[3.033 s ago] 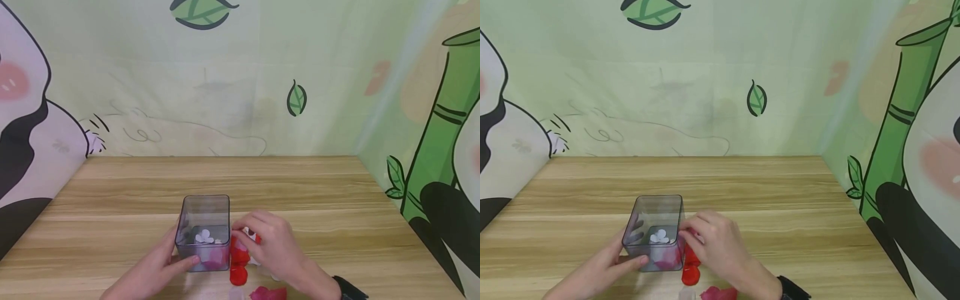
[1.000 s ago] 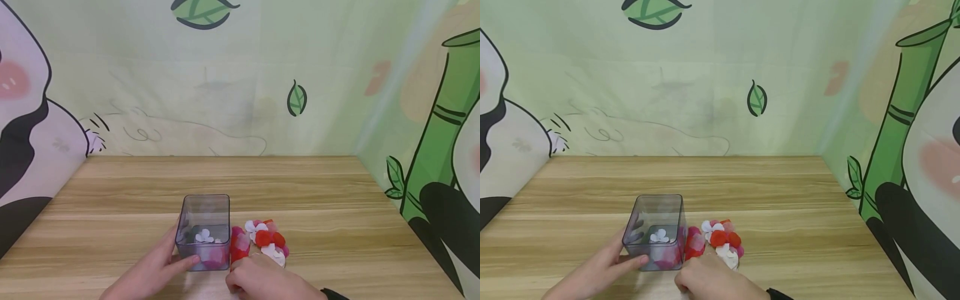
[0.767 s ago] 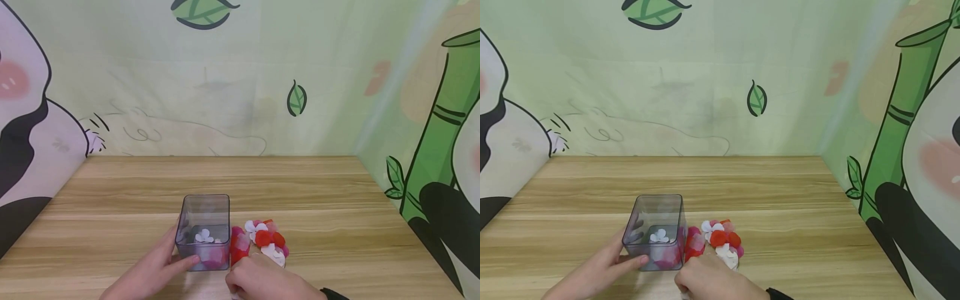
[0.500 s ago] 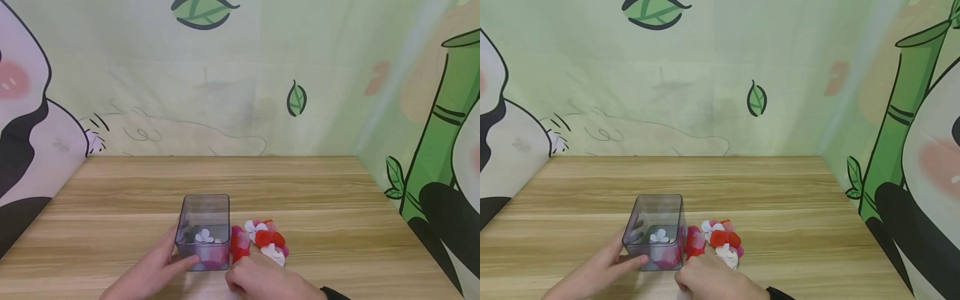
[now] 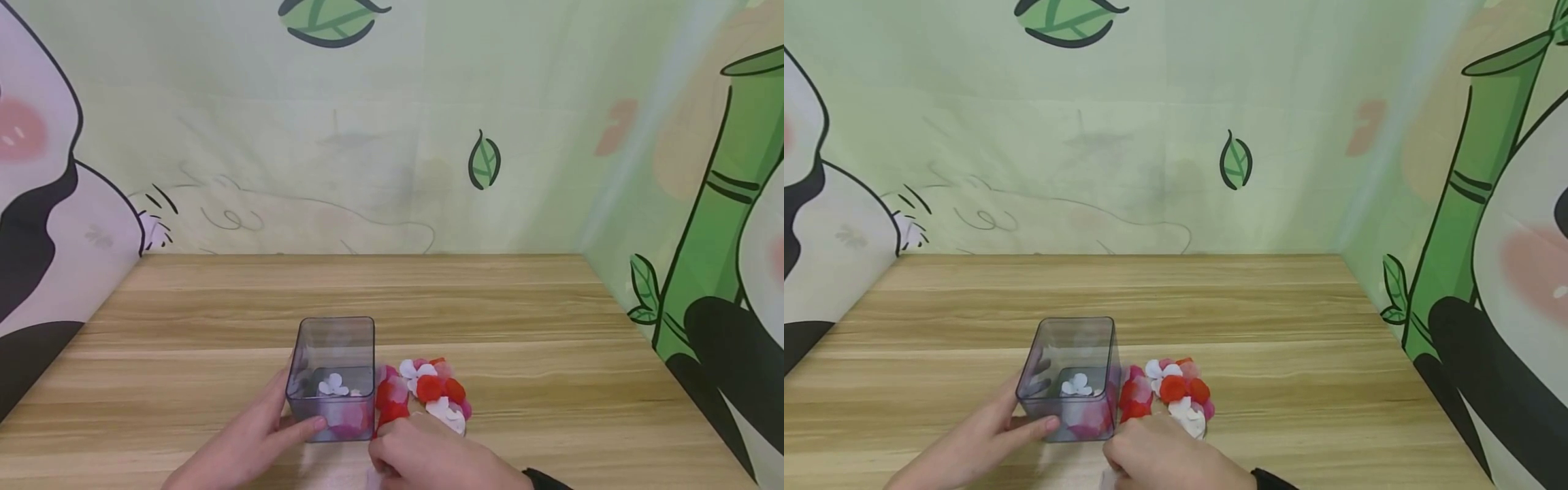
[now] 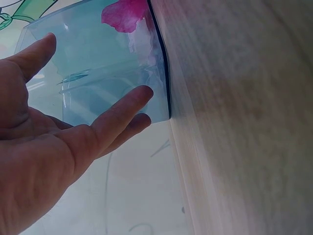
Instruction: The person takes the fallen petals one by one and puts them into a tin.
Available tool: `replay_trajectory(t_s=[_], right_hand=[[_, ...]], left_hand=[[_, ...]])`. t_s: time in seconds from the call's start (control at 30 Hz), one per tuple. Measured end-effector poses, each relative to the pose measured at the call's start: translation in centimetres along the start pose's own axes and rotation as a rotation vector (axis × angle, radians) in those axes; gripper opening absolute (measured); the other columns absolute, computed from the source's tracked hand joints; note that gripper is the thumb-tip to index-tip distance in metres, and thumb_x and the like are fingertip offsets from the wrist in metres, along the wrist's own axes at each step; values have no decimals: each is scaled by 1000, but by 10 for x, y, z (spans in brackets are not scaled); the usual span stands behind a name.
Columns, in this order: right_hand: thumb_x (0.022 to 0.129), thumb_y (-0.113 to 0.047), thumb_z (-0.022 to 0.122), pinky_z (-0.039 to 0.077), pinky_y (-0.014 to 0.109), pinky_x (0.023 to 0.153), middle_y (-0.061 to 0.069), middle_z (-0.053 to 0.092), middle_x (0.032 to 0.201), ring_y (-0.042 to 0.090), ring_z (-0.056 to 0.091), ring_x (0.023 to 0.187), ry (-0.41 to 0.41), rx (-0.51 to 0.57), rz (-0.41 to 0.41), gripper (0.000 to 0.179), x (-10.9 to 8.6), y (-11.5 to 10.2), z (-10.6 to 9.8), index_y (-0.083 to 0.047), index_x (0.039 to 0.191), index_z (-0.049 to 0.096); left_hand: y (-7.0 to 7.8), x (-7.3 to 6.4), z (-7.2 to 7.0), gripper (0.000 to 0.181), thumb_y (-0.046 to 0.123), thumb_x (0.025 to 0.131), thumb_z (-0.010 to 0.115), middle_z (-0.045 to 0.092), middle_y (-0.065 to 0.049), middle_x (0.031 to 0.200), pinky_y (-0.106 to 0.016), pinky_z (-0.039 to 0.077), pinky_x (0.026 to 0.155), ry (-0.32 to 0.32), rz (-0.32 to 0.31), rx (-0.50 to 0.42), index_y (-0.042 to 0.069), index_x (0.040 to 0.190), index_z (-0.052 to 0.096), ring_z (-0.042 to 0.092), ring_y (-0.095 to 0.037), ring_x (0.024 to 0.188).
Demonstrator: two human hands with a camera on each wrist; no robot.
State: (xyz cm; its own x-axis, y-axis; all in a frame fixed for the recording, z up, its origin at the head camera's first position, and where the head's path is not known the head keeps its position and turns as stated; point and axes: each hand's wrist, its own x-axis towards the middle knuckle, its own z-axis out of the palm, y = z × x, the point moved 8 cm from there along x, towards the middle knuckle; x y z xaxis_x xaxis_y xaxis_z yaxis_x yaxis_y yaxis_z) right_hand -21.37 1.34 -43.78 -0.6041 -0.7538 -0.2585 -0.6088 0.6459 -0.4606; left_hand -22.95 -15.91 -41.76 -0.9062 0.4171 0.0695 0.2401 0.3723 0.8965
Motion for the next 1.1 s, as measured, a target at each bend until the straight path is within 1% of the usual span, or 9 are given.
replay_trajectory(t_s=[0.27,0.37,0.5,0.67,0.73,0.83,0.93,1.0,1.1], right_hand=[[90,-20,81,45,16,58,-19,54,67,2,50,61,35,-46,-58,4,2,-5,-2,-23,91,78],[90,-21,81,46,16,61,-20,55,68,1,52,64,38,-24,-51,4,0,-3,-3,-23,92,79],[90,-21,81,47,16,63,-20,55,68,1,52,66,74,-5,-48,5,-3,-3,-10,-25,90,78],[89,-18,81,50,14,68,-20,61,74,-2,54,69,166,-59,-55,6,-10,-2,-31,-23,88,78],[88,-15,81,49,13,68,-20,63,75,-4,54,69,228,-113,-74,9,-15,-1,-42,-22,84,77],[87,-8,80,48,13,65,-18,64,73,-4,52,66,320,-148,-99,15,-21,2,-57,-19,79,75],[86,-4,79,47,14,62,-16,61,71,-1,51,65,379,-126,-107,17,-25,7,-69,-16,77,73],[86,-2,80,47,15,60,-13,62,73,1,51,65,400,-78,-93,15,-27,12,-77,-13,80,73],[86,-1,80,49,18,58,-11,63,75,3,52,64,437,-13,-56,11,-30,18,-86,-11,85,75]], left_hand=[[0,0,-1,91,35,96,73,34,-18,159,-39,55,95,5,-20,8,23,166,15,43,-40,138],[-1,0,0,92,35,96,74,34,-18,159,-39,56,95,6,-18,8,23,166,16,44,-40,137],[1,0,0,91,33,97,74,34,-21,158,-38,56,94,1,-2,0,21,166,16,44,-42,137],[1,0,0,93,33,97,73,32,-21,160,-39,56,93,2,7,9,21,167,13,42,-43,138],[1,0,-1,93,34,97,73,33,-19,160,-39,56,93,1,6,19,23,167,13,42,-43,138],[1,1,-1,92,34,97,73,35,-19,158,-40,57,92,-1,13,26,25,166,14,44,-42,136],[0,1,0,92,34,97,73,36,-19,157,-40,57,91,-5,17,26,27,166,14,45,-42,135],[0,0,0,92,34,97,74,36,-19,157,-39,57,91,-6,11,18,28,166,14,46,-42,134],[-1,0,0,91,36,96,73,39,-18,156,-39,58,91,1,1,34,30,166,15,48,-39,133]])
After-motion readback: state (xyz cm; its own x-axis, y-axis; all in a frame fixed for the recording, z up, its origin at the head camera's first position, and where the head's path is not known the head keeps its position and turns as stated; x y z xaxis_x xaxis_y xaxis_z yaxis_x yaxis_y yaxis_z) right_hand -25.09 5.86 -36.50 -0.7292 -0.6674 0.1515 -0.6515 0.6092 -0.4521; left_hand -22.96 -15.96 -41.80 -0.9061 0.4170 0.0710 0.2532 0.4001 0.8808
